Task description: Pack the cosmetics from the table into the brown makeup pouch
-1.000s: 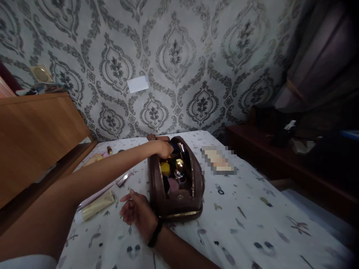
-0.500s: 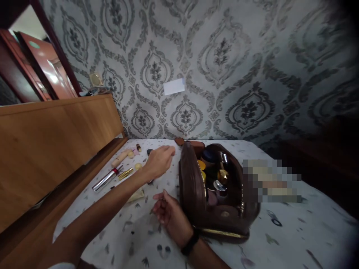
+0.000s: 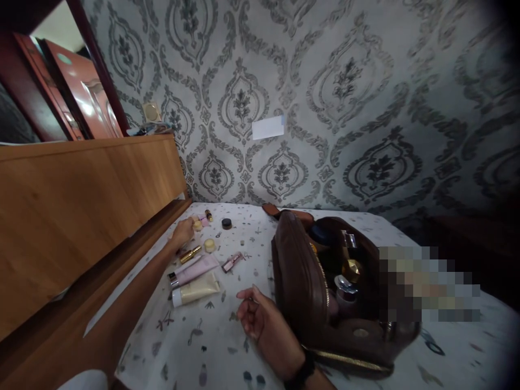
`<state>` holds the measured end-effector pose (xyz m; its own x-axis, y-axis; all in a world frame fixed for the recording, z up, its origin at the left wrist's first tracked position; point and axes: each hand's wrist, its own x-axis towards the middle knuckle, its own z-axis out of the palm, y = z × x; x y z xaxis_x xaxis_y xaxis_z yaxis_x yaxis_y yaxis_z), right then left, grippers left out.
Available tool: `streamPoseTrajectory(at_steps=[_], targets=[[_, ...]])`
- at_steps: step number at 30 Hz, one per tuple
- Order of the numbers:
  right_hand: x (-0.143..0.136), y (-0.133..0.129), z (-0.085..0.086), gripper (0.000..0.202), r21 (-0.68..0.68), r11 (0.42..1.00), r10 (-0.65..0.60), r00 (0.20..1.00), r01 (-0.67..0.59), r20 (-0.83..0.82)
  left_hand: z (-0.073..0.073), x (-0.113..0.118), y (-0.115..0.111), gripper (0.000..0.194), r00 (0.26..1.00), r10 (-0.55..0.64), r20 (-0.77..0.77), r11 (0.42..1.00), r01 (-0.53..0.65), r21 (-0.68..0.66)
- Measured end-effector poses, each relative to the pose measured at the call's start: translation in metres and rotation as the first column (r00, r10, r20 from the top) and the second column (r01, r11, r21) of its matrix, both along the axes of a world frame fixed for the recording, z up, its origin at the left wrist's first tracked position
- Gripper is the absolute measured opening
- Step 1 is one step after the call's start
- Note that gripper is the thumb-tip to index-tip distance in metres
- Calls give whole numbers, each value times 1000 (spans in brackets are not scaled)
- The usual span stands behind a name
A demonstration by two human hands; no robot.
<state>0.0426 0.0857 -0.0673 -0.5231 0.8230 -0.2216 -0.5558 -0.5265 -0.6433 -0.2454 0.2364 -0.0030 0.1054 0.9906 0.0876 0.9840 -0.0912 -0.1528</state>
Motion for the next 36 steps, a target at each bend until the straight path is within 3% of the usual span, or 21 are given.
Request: streamPoseTrajectory(at_steps=[3, 9, 12, 16, 23, 27, 33, 35, 36], targets=[[0, 0, 1, 53, -18, 1000, 6, 1000, -6, 12, -11, 9, 25, 30, 995, 67, 80, 996, -72, 61], [-1, 0, 2, 54, -52, 999, 2, 1000, -1, 26, -33, 57, 67, 38, 976, -52, 209, 996, 36, 80], [-1, 0, 2, 54, -43, 999, -2, 1000, 4, 29, -41, 71, 79, 38, 967, -73, 243, 996, 60, 62], [-1, 0, 2, 53, -35, 999, -7, 999, 9, 37, -46, 68, 83, 36, 955, -47, 293, 999, 40, 27], [-1, -1, 5, 54, -19, 1000, -9, 999, 10, 46, -40, 45, 63, 30, 880, -27, 475, 1000, 23, 14], [-1, -2, 5, 51, -17, 1000, -16, 999, 17, 35, -30, 43, 48, 31, 769, -39, 638, 999, 41, 11], [-3, -2, 3, 51, 13, 999, -39, 998, 38, 47, -19, 48, -2, 49, 499, -111, 859, 981, 194, 14], [-4, -2, 2, 52, 32, 998, -59, 997, 57, 56, -17, 56, -28, 55, 378, -113, 919, 961, 278, 4], [-5, -2, 1, 53, 40, 997, -68, 996, 66, 58, -15, 61, -42, 56, 276, -101, 956, 945, 327, 5]])
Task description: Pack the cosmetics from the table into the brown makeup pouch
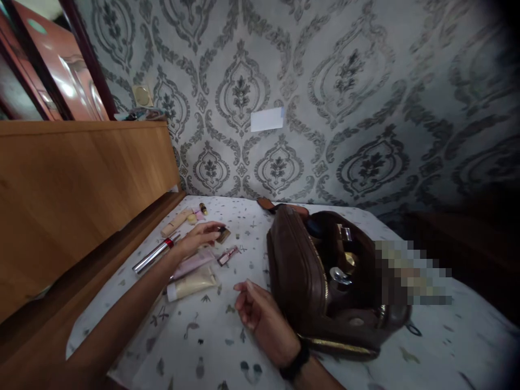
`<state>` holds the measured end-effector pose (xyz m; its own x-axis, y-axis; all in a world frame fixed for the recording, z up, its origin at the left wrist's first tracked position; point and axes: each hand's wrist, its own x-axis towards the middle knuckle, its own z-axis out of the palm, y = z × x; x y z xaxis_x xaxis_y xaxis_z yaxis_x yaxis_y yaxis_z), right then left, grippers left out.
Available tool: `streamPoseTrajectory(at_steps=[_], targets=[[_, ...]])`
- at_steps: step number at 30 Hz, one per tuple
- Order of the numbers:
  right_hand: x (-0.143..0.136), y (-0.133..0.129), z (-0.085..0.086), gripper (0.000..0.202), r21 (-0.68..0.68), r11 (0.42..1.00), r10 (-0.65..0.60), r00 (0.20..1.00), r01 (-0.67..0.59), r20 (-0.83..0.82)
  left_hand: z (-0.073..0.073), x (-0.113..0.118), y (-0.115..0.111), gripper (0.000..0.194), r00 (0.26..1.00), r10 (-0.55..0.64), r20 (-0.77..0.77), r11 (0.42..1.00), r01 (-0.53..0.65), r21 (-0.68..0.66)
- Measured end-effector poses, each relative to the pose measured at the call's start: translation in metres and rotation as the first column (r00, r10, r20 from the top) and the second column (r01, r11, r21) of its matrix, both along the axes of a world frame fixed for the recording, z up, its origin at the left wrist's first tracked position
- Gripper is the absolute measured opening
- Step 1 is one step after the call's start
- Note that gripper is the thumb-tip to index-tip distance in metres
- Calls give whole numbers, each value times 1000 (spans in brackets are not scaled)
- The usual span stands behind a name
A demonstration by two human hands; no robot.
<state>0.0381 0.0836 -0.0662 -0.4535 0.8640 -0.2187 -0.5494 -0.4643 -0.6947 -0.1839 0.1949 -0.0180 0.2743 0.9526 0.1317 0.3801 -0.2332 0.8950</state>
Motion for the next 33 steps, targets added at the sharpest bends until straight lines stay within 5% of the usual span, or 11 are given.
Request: streamPoseTrajectory(at_steps=[3, 9, 15, 23, 33], targets=[[-1, -2, -1, 60, 11, 1000, -16, 1000, 16, -10, 6, 17, -41, 51, 979, -102, 178, 990, 117, -77], [-1, 1, -8, 60, 63, 997, 43, 997, -39, -69, 14, 33, -83, 49, 963, -266, -28, 953, 259, -159], [-1, 3, -16, 59, 93, 995, 57, 990, -45, -132, 17, 47, -92, 44, 952, -200, -233, 979, 189, -72], [-1, 5, -13, 68, 81, 995, 70, 987, -59, -143, 8, 41, -90, 45, 932, -173, -320, 984, 180, -8], [-1, 7, -19, 69, -21, 997, 75, 978, -81, -193, 43, 63, -78, 43, 950, -128, -285, 989, 145, 41]])
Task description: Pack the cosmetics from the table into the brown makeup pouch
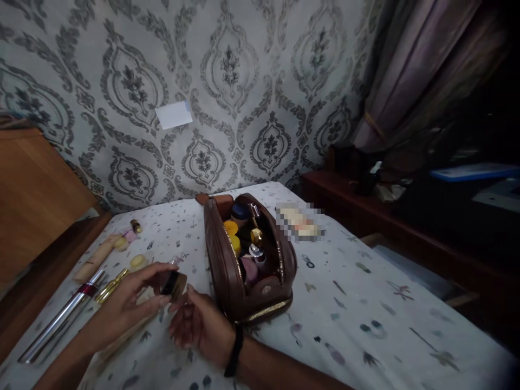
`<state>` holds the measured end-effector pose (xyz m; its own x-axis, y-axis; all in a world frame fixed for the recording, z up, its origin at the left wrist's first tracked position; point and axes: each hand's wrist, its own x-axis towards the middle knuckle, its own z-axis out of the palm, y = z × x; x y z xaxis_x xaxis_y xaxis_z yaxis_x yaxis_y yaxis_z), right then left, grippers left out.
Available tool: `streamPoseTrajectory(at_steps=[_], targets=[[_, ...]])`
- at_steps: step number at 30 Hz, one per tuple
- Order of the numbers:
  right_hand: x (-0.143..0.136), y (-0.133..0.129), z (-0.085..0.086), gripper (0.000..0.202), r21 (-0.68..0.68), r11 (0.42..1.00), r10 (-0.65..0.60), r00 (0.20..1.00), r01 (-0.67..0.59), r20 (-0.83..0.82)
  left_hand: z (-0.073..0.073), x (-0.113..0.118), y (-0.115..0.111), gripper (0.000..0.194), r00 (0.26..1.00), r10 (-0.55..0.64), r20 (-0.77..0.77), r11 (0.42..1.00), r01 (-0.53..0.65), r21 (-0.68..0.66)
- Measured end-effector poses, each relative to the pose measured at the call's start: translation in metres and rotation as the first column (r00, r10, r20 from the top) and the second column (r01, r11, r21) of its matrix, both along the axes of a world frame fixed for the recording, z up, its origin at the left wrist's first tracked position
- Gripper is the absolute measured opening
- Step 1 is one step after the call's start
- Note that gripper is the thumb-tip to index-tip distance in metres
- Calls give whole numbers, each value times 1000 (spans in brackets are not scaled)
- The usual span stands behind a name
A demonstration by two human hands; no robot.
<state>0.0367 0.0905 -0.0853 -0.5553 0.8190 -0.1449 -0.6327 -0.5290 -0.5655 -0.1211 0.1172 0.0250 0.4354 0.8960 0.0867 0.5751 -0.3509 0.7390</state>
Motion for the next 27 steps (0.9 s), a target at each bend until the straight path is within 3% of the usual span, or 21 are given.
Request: streamPoseTrajectory(at_steps=[3, 6, 10, 13, 19, 23, 27], targets=[[1, 0, 1, 69, -16, 1000, 5, 1000, -5, 1, 21, 17, 10, 45, 998, 42, 50, 997, -46, 69], [1, -1, 2, 69, -18, 1000, 1, 1000, -1, 0, 50, 45, 24, 44, 995, -7, 101, 983, -12, 186], [-1, 0, -1, 68, -26, 1000, -7, 1000, 6, -12, 85, 87, 49, 39, 978, -206, 28, 923, 185, 339], [-2, 0, -3, 67, -28, 1000, -11, 1000, 10, -21, 96, 118, 71, 38, 950, -262, -168, 866, 308, 393], [-5, 2, -7, 73, -29, 1000, 11, 1000, -11, -7, 94, 167, 105, 31, 768, -236, -596, 865, 445, 232], [-5, 4, -9, 73, -12, 1000, 5, 1000, -5, -8, 80, 187, 122, 30, 688, -226, -690, 896, 425, 130], [-3, 5, -10, 71, -3, 999, 34, 999, -34, -33, 63, 200, 137, 29, 673, -206, -711, 898, 419, 136]])
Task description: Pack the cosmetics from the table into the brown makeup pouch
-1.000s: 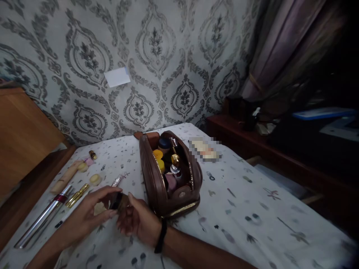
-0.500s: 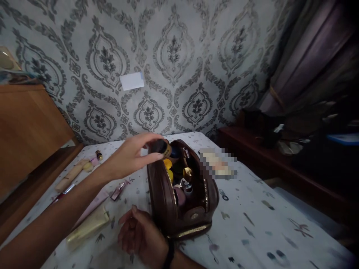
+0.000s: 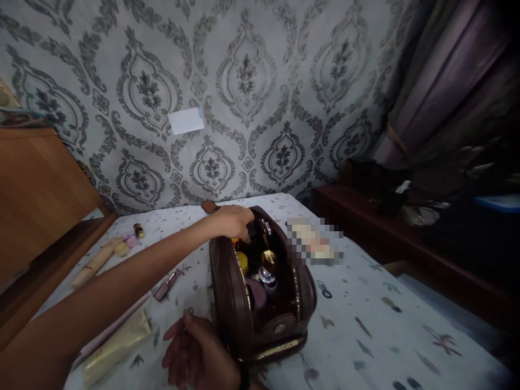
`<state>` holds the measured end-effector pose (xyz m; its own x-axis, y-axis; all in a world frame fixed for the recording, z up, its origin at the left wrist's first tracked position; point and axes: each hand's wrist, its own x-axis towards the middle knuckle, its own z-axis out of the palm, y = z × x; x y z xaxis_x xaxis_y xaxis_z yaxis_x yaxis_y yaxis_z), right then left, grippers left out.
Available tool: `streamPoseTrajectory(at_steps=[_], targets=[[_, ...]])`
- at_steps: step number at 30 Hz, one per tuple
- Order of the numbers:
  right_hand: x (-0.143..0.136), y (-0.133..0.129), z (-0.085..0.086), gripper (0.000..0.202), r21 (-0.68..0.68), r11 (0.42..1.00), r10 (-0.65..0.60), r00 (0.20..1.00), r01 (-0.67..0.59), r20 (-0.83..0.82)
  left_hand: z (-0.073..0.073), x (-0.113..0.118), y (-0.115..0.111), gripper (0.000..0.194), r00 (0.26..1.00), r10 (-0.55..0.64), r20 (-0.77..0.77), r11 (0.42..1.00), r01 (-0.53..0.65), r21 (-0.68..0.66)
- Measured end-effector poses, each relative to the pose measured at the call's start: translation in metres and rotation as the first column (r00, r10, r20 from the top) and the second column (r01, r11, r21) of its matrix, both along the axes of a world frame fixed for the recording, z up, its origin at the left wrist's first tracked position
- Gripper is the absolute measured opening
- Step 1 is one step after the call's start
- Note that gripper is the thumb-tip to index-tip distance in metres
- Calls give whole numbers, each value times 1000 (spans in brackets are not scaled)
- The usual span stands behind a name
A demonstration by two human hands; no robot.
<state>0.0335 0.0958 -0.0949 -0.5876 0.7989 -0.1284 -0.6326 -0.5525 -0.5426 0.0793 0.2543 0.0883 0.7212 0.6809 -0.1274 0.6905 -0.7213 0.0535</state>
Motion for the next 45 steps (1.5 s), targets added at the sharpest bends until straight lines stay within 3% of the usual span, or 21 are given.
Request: streamPoseTrajectory(at_steps=[4, 11, 32, 37, 41, 45], targets=[[-1, 1, 0, 68, 27, 1000, -7, 1000, 7, 11, -8, 12, 4, 27, 998, 17, -60, 1000, -16, 13], [-4, 1, -1, 71, 18, 1000, -20, 1000, 19, 18, -5, 23, -3, 39, 980, 80, -184, 997, -81, 4], [-3, -1, 2, 71, 5, 1000, -30, 1000, 30, 7, -5, 24, 1, 44, 984, 19, -179, 993, -40, -110], [-2, -1, 4, 71, -7, 999, -44, 999, 44, 22, -4, 23, 6, 42, 991, -3, -134, 994, -12, -111], [-1, -3, 6, 67, -14, 999, -49, 999, 49, 15, 11, 12, 8, 38, 997, -25, -77, 995, 17, -96], [1, -5, 9, 65, -22, 998, -52, 999, 52, 15, 25, -19, 4, 26, 981, 13, 195, 998, 0, -65]])
